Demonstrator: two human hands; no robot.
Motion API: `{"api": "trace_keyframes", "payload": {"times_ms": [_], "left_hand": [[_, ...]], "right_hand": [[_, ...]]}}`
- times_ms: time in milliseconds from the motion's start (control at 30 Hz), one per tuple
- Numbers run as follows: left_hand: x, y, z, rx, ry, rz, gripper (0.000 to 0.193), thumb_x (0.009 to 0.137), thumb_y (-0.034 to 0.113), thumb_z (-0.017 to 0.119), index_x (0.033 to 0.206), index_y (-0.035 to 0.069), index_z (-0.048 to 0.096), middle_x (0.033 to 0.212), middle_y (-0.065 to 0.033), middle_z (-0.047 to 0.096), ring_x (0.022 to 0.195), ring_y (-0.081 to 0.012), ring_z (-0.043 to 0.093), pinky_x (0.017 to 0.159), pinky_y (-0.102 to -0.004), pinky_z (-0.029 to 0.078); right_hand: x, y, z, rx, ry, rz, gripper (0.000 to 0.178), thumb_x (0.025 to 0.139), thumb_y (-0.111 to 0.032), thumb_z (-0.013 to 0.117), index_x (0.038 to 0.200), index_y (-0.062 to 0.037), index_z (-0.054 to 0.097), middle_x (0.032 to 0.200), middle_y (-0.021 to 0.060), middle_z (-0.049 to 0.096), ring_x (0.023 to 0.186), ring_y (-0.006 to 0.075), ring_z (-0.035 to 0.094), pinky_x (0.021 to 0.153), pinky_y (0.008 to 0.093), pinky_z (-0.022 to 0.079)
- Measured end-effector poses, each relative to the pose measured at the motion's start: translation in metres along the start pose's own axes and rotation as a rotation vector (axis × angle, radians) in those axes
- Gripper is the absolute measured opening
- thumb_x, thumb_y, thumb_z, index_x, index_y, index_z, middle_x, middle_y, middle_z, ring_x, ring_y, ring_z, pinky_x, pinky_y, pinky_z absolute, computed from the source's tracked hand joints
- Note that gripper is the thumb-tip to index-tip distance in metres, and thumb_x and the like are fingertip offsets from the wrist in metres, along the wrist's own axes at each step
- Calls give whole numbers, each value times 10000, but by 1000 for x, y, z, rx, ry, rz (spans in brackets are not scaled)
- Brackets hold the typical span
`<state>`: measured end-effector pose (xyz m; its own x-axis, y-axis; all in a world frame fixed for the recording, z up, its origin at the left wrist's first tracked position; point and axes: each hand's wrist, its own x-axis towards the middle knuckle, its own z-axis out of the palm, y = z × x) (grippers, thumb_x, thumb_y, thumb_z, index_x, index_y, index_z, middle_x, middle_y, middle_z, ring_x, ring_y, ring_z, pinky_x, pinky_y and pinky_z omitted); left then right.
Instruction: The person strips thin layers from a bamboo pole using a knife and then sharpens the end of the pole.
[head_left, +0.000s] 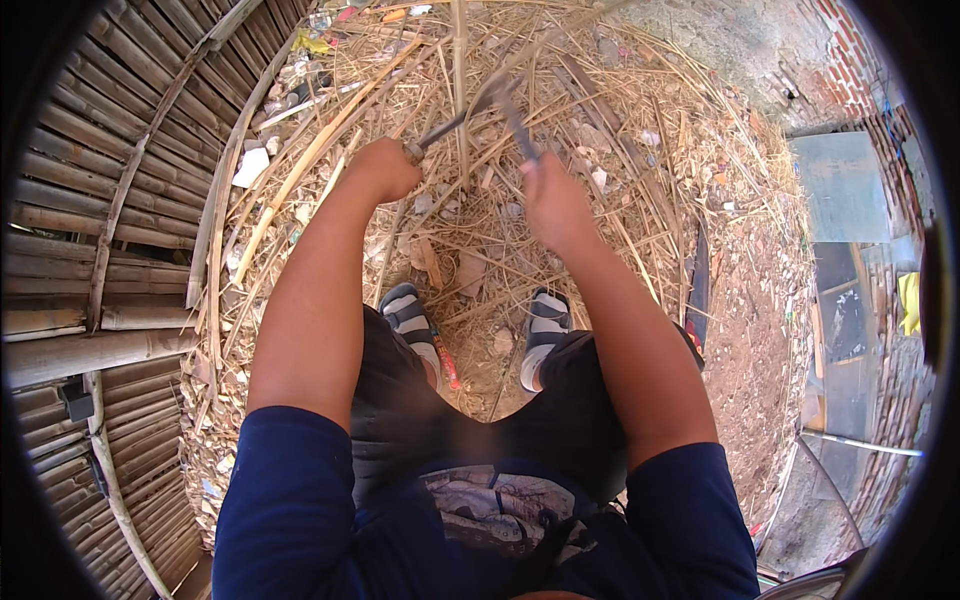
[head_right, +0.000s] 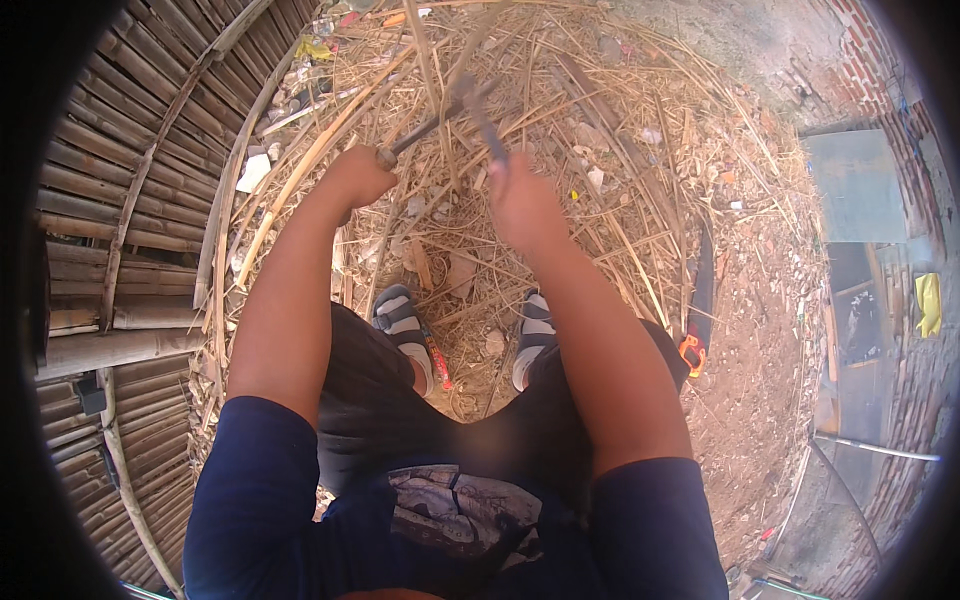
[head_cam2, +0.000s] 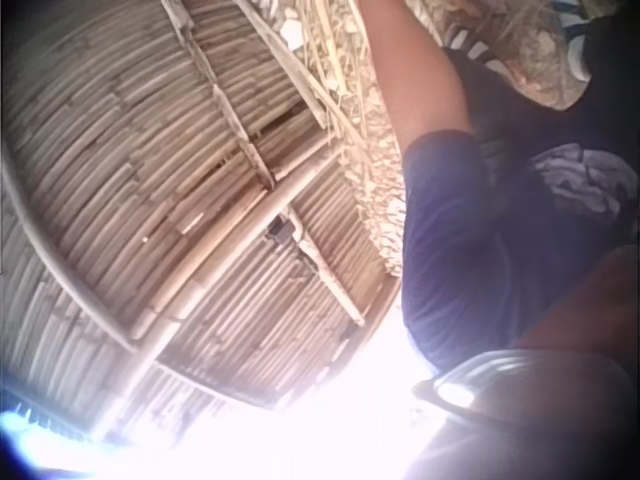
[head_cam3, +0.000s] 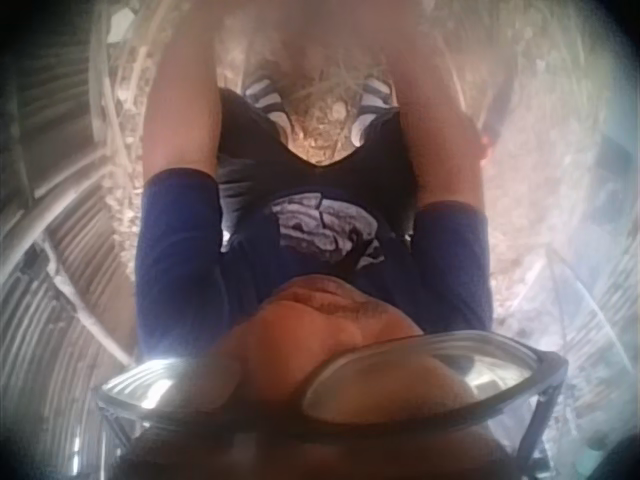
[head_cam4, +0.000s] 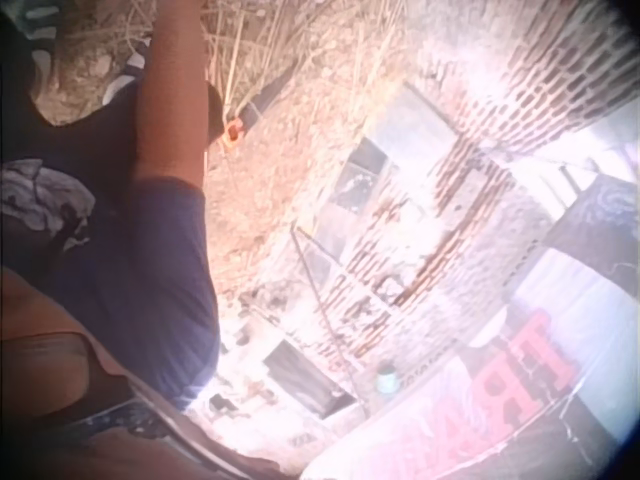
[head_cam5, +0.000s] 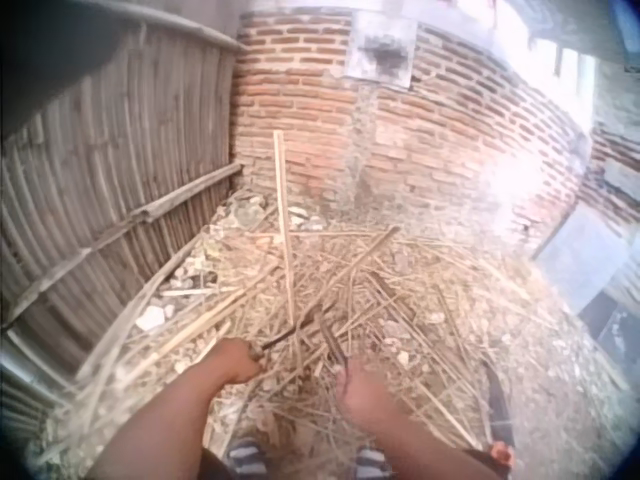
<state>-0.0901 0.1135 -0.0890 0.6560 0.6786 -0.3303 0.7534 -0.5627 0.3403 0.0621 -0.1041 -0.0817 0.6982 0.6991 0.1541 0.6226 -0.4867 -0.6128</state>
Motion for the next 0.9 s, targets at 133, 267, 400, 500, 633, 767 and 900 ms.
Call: {"api": "trace_keyframes", "payload": {"times_ms": [133,267,400,500,633,767,900], "left_hand": [[0,-5,-3,-34,-24,-24,500,774,318,734,1144,-13,686,1090,-248,699,1033,-383,679,900,-430,532],[-2,-6,-6,-71,-55,-39,489,772,316,735,1122,-22,689,1089,-248,700,1028,-385,680,891,-434,533],[0,-3,0,-67,-15,-20,419,796,289,696,1083,-16,721,1076,-236,713,1007,-377,694,885,-435,545],[-5,6,-5,-58,-55,-35,385,810,269,667,1063,-13,737,1076,-229,720,1005,-373,700,890,-435,550],[3,0,3,69,-92,38,381,808,260,659,1069,-7,738,1083,-224,721,1012,-373,698,898,-433,550],[4,-4,11,-2,-68,0,496,757,341,734,1088,-28,713,1095,-262,697,1020,-393,682,899,-433,537],[-1,1,11,-5,-28,-6,409,780,274,679,1069,-10,730,1096,-240,711,1025,-384,690,897,-432,548]], "right_hand": [[4,-2,8,-36,-171,26,400,1062,-371,429,1107,5,557,809,227,653,748,437,653,706,544,499],[13,-20,-16,63,-44,-10,410,1064,-383,430,1064,-2,581,794,214,650,746,410,658,680,504,502],[17,-35,-35,328,218,-104,387,1065,-378,436,1101,-10,551,717,189,635,667,408,644,611,485,490],[11,-28,-28,231,162,-88,375,1064,-362,437,1128,-2,522,717,206,644,669,438,646,609,516,489],[-7,2,14,-128,-221,36,381,1056,-360,446,1129,7,519,798,254,672,753,469,662,683,563,503],[-1,-5,15,-122,-267,76,396,1046,-376,461,1078,7,554,874,277,680,849,469,669,770,561,512],[10,-9,-7,74,-128,64,414,1050,-386,454,1036,11,572,850,257,669,850,454,667,761,550,496]]}}
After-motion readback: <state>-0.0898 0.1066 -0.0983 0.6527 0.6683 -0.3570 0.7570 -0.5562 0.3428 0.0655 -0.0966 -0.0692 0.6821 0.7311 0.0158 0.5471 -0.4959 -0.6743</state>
